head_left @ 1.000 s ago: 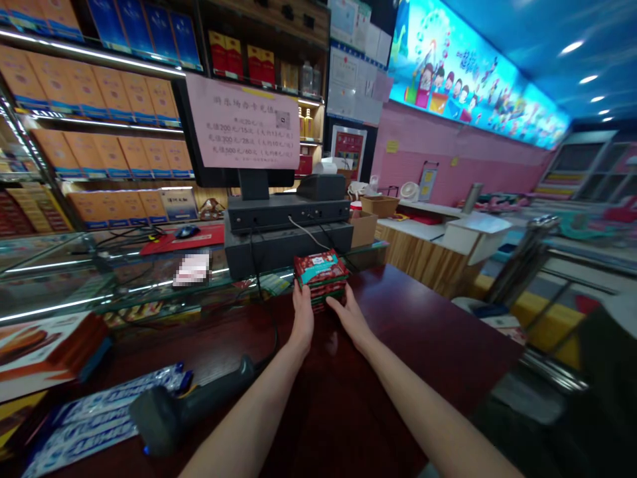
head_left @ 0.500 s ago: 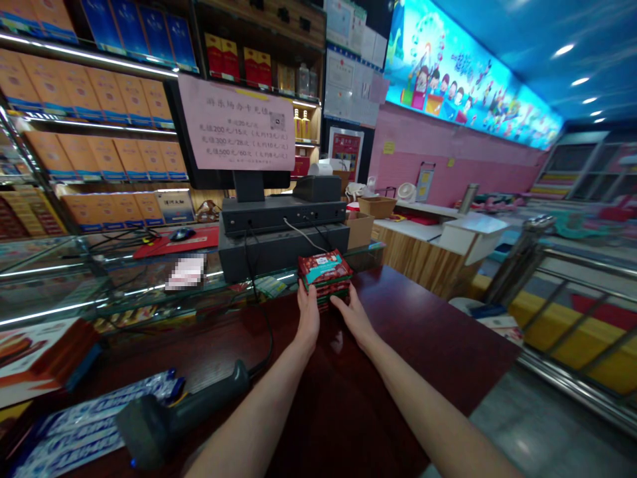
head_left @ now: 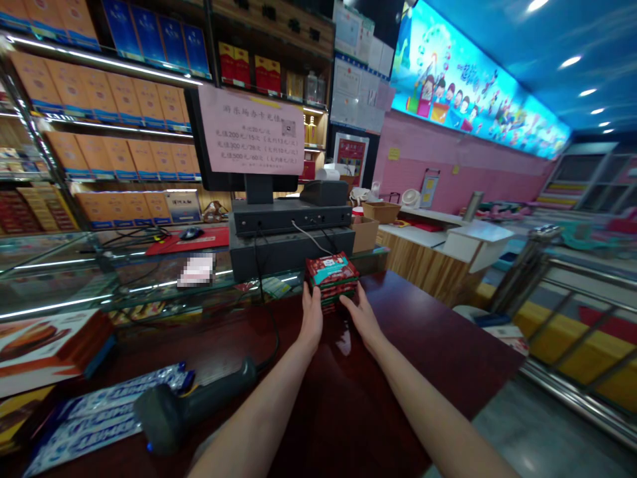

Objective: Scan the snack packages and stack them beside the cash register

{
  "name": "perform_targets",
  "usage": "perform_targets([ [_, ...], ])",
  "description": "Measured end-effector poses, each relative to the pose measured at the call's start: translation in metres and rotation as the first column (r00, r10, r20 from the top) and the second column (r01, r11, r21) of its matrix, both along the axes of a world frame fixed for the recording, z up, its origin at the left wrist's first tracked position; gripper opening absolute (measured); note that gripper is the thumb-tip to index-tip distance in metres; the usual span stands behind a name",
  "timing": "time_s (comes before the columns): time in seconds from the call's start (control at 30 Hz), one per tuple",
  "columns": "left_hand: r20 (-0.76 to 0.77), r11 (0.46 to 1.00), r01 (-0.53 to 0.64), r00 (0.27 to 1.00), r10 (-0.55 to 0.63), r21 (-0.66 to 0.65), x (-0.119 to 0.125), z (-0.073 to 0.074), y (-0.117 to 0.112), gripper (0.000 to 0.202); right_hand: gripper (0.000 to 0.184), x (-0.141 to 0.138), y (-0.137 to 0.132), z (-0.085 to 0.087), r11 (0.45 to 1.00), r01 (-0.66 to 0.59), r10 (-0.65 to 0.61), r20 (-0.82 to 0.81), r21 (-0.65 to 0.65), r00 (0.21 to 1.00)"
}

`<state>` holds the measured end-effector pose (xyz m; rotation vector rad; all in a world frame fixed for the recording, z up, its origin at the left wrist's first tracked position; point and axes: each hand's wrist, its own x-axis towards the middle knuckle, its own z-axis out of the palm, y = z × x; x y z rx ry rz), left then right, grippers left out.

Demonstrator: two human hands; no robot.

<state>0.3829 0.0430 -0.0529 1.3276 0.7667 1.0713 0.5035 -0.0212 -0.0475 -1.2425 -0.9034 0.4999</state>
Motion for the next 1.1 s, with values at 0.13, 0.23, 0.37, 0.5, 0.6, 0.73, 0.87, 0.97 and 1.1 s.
perform_targets([
  [0.13,-0.019,0.999,-0.037,0.999,0.037,-0.031,-0.011,0.003,-0.001,0.079,0.083,0.001,-0.006,0.000,0.998,0.061,-0.060,0.031,-0.032,0.998],
  [0.23,-0.032,0.998,-0.057,0.998,0.056,-0.039,-0.020,0.009,-0.003,0.079,0.083,-0.001,-0.011,0.002,0.994,0.100,-0.098,0.046,-0.042,0.994],
  [0.37,-0.035,0.997,-0.074,0.997,0.073,-0.034,-0.034,0.021,-0.008,0.078,0.084,-0.007,-0.016,0.004,0.993,0.113,-0.112,0.045,-0.016,0.993],
  [0.5,-0.035,0.996,-0.090,0.995,0.089,-0.027,-0.049,0.033,-0.015,0.075,0.085,-0.016,-0.019,0.005,0.994,0.109,-0.109,0.038,0.006,0.993],
  [0.6,-0.029,0.995,-0.101,0.994,0.101,-0.015,-0.061,0.042,-0.019,0.072,0.086,-0.029,-0.024,0.009,0.996,0.090,-0.091,0.029,0.028,0.995],
  [0.73,-0.017,0.994,-0.111,0.994,0.111,0.009,-0.081,0.053,-0.023,0.068,0.086,-0.049,-0.030,0.018,0.994,0.099,-0.100,0.018,0.038,0.995],
  [0.87,-0.005,0.991,-0.127,0.992,0.128,0.040,-0.106,0.063,-0.022,0.064,0.088,-0.068,-0.031,0.024,0.997,0.082,-0.082,0.027,0.009,0.996],
  [0.97,0.010,0.987,-0.145,0.989,0.144,0.063,-0.125,0.069,-0.020,0.062,0.088,-0.082,-0.027,0.025,0.998,0.062,-0.061,0.035,-0.007,0.997],
  [1.1,0.032,0.984,-0.162,0.987,0.160,0.070,-0.140,0.072,-0.015,0.061,0.086,-0.098,-0.020,0.021,0.998,0.056,-0.054,0.054,-0.034,0.997],
])
